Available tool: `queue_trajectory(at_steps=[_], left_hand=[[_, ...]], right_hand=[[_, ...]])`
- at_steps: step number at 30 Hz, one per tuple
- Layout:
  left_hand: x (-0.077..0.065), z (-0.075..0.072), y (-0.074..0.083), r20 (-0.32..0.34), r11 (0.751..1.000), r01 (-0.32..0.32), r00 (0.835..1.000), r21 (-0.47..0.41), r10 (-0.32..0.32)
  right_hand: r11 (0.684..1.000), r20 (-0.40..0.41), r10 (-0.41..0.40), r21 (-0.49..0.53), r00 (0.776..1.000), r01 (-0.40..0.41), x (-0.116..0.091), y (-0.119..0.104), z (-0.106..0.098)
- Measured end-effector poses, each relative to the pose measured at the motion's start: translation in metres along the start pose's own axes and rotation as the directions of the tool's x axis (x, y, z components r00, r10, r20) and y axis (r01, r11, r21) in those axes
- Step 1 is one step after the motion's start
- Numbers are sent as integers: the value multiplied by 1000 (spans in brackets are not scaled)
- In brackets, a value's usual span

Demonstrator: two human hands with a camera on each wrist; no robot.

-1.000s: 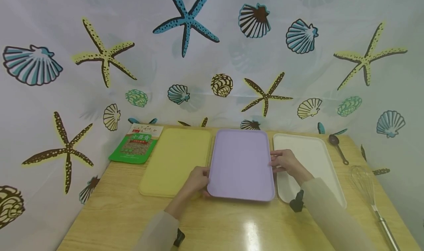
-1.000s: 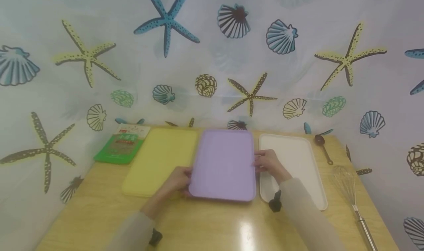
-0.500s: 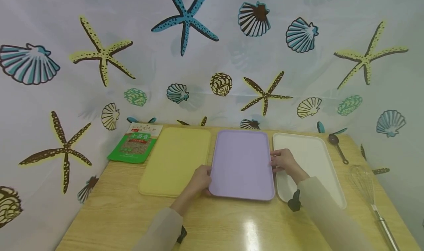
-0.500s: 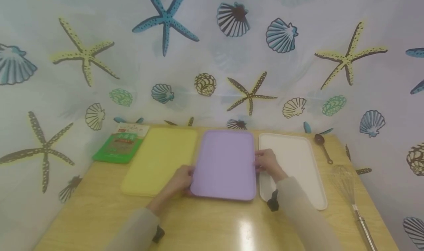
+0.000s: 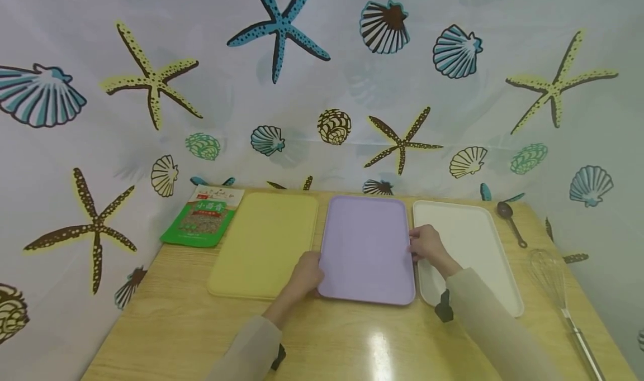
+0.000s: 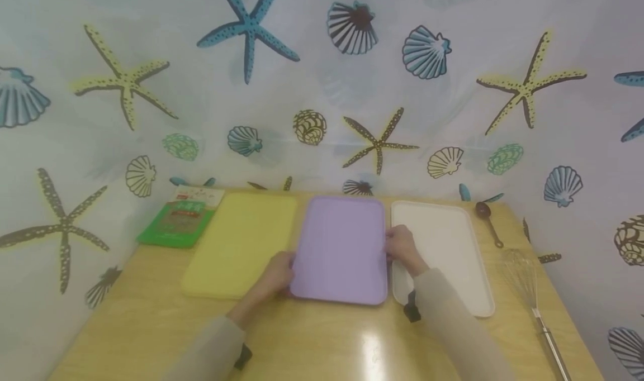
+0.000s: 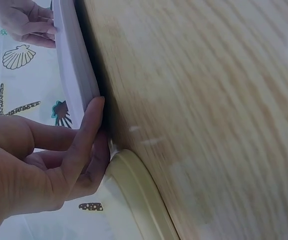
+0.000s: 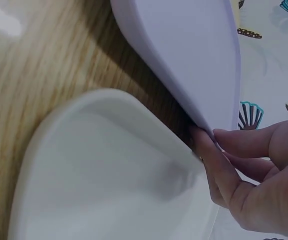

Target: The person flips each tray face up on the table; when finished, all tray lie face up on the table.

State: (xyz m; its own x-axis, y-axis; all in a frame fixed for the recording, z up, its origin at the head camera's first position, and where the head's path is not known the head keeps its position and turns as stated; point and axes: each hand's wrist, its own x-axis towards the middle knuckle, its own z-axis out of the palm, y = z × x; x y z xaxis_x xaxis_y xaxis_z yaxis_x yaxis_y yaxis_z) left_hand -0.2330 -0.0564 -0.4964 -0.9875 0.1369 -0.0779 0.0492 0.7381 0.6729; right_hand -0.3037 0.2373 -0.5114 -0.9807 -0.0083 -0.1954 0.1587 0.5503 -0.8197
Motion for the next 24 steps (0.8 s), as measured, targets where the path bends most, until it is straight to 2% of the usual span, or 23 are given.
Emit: queue_trajectory(at_steps=[4,6,12,17,24], left_hand=[[0,3,0,-13,997,2,1000,80,-1],[1,5,0,-21,996,1,1000,93,1],[0,9,-1,-33,998,0,999,69,2],[0,10,-2,-48,998,-10,999,66,14],[-4,4,-2,-43,997,-38,998,65,41]], right_hand=[[999,3,14,-40,1000,-14,0,-2,1],[998,5,20,-62,1000,-20,0,-3,1],[995,-4,44,-86,999,-44,-4,-7,3],[995,8,23,-102,1000,-22,-6,-11,2],[991,-9,6,-131,1000,-7,-10,-15,5]])
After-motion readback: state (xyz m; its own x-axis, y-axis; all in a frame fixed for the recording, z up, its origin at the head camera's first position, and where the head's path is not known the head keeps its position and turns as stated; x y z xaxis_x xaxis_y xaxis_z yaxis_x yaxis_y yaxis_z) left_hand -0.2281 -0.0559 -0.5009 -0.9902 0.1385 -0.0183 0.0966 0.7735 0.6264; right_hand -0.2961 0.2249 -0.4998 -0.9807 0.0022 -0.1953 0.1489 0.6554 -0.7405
